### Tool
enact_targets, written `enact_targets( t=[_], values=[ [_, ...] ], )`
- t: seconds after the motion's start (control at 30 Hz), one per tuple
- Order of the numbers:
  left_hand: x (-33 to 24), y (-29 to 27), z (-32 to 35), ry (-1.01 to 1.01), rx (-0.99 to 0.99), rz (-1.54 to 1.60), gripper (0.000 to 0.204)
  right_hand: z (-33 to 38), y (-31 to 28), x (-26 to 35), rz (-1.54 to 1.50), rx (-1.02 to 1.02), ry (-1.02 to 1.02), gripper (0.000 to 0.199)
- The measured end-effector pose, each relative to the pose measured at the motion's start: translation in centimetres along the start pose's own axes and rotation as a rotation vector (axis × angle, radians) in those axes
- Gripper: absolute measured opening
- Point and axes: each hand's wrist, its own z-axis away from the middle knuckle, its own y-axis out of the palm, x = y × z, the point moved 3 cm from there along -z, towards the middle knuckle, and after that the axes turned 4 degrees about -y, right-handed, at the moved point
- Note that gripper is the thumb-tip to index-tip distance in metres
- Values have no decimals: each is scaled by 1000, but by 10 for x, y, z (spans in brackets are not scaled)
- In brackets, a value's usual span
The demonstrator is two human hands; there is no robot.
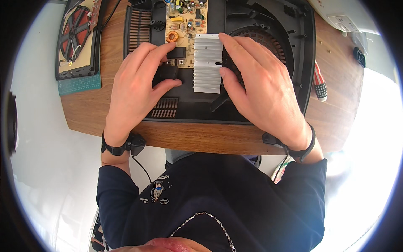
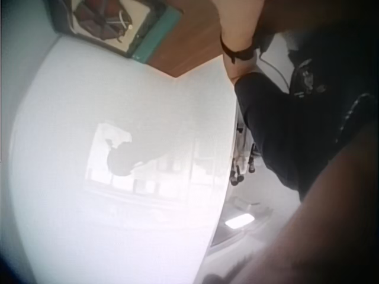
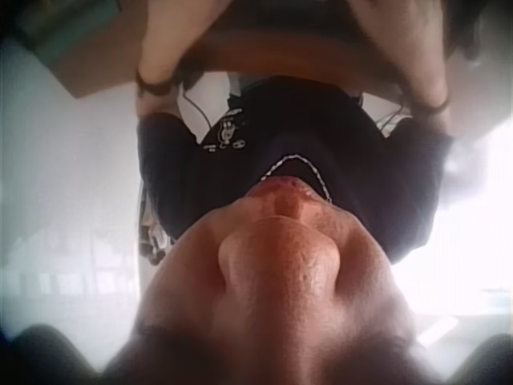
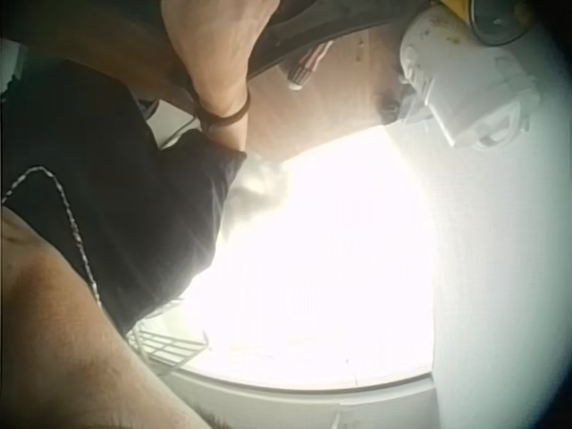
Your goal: The person assembles an electronic device by attaching a heatsink to a circuit board, securing it with screws, and connecting a fan. They then install a digital display module and secure it with screws.
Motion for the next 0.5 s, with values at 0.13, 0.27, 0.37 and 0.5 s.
enact_targets(
  t=[0.13, 0.27, 0.37, 0.5],
  values=[
    [0, 1, -1, -18, 0, 2, 68, 0, 1, 1, 32, -44, -13, 47],
    [0, 0, -1, -32, -4, 8, 67, 0, -1, 1, 36, -86, -24, 46],
    [0, 0, -2, -35, -2, 12, 66, 0, -2, 0, 10, -93, -32, 46],
    [0, 0, -2, -49, 5, 8, 66, 0, -2, -1, -52, -87, 6, 46]
  ],
)
